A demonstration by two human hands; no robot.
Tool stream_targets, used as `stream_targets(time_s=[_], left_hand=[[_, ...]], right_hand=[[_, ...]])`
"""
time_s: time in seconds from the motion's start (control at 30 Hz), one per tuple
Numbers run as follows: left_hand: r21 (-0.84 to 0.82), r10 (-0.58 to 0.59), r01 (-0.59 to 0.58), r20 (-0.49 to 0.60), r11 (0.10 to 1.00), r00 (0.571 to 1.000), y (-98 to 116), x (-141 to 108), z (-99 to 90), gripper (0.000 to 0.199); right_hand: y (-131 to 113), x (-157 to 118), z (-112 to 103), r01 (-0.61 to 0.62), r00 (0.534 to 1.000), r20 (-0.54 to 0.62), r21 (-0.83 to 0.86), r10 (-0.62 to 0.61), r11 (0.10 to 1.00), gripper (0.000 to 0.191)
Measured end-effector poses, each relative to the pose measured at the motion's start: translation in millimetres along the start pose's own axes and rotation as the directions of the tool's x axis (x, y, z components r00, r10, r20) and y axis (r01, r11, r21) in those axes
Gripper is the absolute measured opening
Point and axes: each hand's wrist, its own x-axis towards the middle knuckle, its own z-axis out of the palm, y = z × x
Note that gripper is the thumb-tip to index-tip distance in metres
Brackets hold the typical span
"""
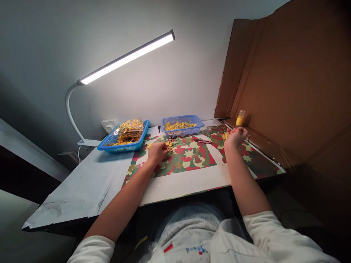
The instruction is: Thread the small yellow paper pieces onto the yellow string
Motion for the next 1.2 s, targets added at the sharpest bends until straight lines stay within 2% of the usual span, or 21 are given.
stream_targets(time_s=[0.13,0.27,0.47,0.63,0.73,0.83,0.9,1.03,1.13,1.2], left_hand=[[0.012,-0.058,0.057,0.044,0.998,0.997,-5,1,-4.9,0.006],[0.002,-0.125,0.125,0.074,0.992,0.989,-6,1,-9.9,0.008],[-0.042,-0.096,0.1,0.102,0.994,0.99,-5,0,-10.2,0.002],[-0.153,-0.075,0.093,0.117,0.984,0.99,-9,1,-8.3,0.003],[-0.271,-0.048,0.102,0.201,0.957,0.978,-14,1,-6.2,0.008],[-0.389,0.024,0.119,0.345,0.914,0.938,-18,1,-4.0,0.016],[-0.426,0.074,0.11,0.393,0.898,0.917,-20,0,-2.4,0.02],[-0.398,0.135,0.02,0.359,0.917,0.924,-19,0,0.6,0.016],[-0.359,0.217,-0.091,0.326,0.929,0.92,-20,1,1.9,0.014],[-0.329,0.272,-0.171,0.291,0.929,0.917,-24,3,0.9,0.017]], right_hand=[[0,4,-2,0.034,0.998,-0.055,-0.016,-0.034,0.999,0.01],[1,8,-4,0.061,0.997,-0.052,-0.053,-0.064,0.997,0.009],[6,15,-6,0.145,0.985,-0.076,-0.111,-0.154,0.983,0.008],[11,17,-7,0.196,0.98,-0.025,-0.101,-0.199,0.975,0.009],[10,15,-6,0.181,0.983,-0.013,-0.066,-0.182,0.981,0.01],[4,10,-3,0.126,0.992,-0.016,0.014,-0.125,0.992,0.009],[-3,4,0,0.079,0.996,0.033,0.077,-0.082,0.994,0.01],[-24,-8,16,0.039,0.976,0.205,0.183,-0.077,0.982,0.014],[-47,-13,35,0.067,0.928,0.342,0.24,-0.148,0.969,0.018],[-64,-18,49,0.065,0.879,0.438,0.279,-0.188,0.958,0.018]])
